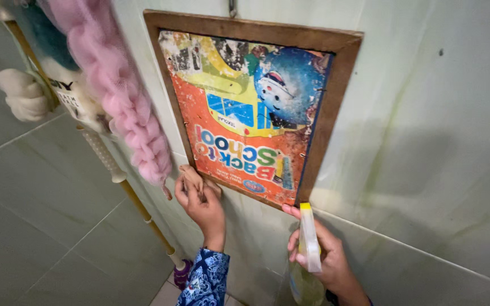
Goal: The person sprays a cleaning solution onto a framed mirror and wipes it with a cloth, then flips the frame to clean the back side. They continue by spraying and wiping the tiled wall beneath the frame.
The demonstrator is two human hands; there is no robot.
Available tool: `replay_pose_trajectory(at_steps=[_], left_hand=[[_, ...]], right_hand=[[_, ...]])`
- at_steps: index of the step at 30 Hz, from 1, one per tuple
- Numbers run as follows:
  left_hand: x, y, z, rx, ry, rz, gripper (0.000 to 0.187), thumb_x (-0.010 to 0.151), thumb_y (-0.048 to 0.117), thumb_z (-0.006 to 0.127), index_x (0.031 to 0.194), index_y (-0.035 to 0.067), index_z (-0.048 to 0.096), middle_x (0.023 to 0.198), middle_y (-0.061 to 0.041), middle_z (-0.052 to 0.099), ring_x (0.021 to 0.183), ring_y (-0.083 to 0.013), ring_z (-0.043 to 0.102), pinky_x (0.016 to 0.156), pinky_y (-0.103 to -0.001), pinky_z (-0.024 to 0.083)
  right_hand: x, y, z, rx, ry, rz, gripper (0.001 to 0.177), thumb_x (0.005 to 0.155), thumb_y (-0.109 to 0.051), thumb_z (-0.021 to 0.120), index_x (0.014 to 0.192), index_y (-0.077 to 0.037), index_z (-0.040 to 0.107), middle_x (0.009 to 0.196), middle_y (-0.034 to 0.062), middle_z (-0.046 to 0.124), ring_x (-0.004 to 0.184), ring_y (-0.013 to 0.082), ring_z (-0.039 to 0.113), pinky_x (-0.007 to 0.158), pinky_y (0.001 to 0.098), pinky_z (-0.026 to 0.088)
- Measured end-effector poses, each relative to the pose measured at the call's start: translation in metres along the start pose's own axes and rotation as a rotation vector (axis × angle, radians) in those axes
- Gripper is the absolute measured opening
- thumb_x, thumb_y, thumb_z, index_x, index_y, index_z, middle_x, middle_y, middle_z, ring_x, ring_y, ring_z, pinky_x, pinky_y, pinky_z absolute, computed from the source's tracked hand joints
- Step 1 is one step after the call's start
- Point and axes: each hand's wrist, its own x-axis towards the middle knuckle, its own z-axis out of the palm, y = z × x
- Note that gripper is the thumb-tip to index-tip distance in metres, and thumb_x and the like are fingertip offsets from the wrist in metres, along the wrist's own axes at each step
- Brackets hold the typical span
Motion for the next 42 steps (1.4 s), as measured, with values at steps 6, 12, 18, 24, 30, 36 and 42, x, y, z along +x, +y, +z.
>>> replay_pose_trajectory(at_steps=[6,12,18,24,30,36,42], left_hand=[[-0.04,0.019,0.006,0.069,-0.092,0.125,0.053,0.093,-0.003,0.055,0.145,-0.005,0.051,0.148,-0.025,0.042,0.136,-0.0406,0.049,0.115,-0.043,0.041],[-0.089,0.033,-0.002,-0.019,-0.275,0.275,0.042,0.091,-0.004,0.059,0.134,-0.003,0.058,0.144,-0.029,0.045,0.131,-0.0444,0.053,0.11,-0.045,0.046],[-0.052,0.027,-0.003,0.095,-0.186,0.246,0.048,0.091,-0.005,0.056,0.138,-0.003,0.057,0.142,-0.028,0.045,0.132,-0.0446,0.052,0.111,-0.046,0.046],[-0.025,0.029,-0.002,0.123,-0.128,0.182,0.057,0.09,-0.007,0.054,0.147,-0.007,0.049,0.143,-0.028,0.045,0.128,-0.0435,0.052,0.11,-0.047,0.043],[-0.079,0.032,0.004,0.145,-0.202,0.277,0.05,0.086,-0.003,0.062,0.136,-0.005,0.055,0.139,-0.029,0.048,0.128,-0.0464,0.051,0.109,-0.049,0.043],[-0.103,0.039,-0.005,0.082,-0.359,0.3,0.044,0.085,-0.002,0.065,0.129,-0.004,0.064,0.136,-0.028,0.052,0.124,-0.0446,0.057,0.102,-0.046,0.051],[-0.074,0.046,-0.006,0.114,-0.236,0.214,0.057,0.084,-0.008,0.057,0.141,-0.009,0.054,0.138,-0.03,0.049,0.126,-0.0454,0.053,0.106,-0.048,0.046]], right_hand=[[0.001,-0.001,0.003,-0.004,0.005,-0.006,0.08,0.079,-0.003,0.074,0.152,0.004,0.041,0.132,0.0122,0.064,0.082,0.0132,0.065,0.073,0.0313,0.059],[0.0,0.004,0.0,-0.009,-0.008,-0.033,0.082,0.079,-0.007,0.077,0.152,0.005,0.041,0.127,0.0136,0.065,0.083,0.0138,0.066,0.075,0.0314,0.059],[0.001,0.003,-0.002,0.087,-0.042,0.006,0.085,0.081,-0.018,0.079,0.153,0.005,0.041,0.132,0.0171,0.064,0.084,0.0152,0.067,0.075,0.0325,0.059],[0.006,-0.007,-0.002,0.094,-0.077,0.008,0.085,0.082,-0.024,0.079,0.152,0.005,0.041,0.15,0.017,0.053,0.085,0.0151,0.065,0.072,0.032,0.059],[0.008,-0.005,-0.005,0.171,-0.08,-0.024,0.083,0.083,-0.024,0.078,0.152,0.004,0.041,0.154,0.0211,0.05,0.09,0.0166,0.064,0.071,0.0341,0.062],[0.007,-0.005,-0.004,0.177,-0.056,-0.004,0.082,0.084,-0.024,0.077,0.153,0.004,0.041,0.151,0.0235,0.052,0.09,0.0172,0.063,0.072,0.0343,0.062],[0.007,-0.002,-0.005,0.183,-0.048,-0.001,0.086,0.084,-0.026,0.078,0.155,0.002,0.037,0.145,0.0211,0.055,0.087,0.0172,0.064,0.073,0.0347,0.061]])
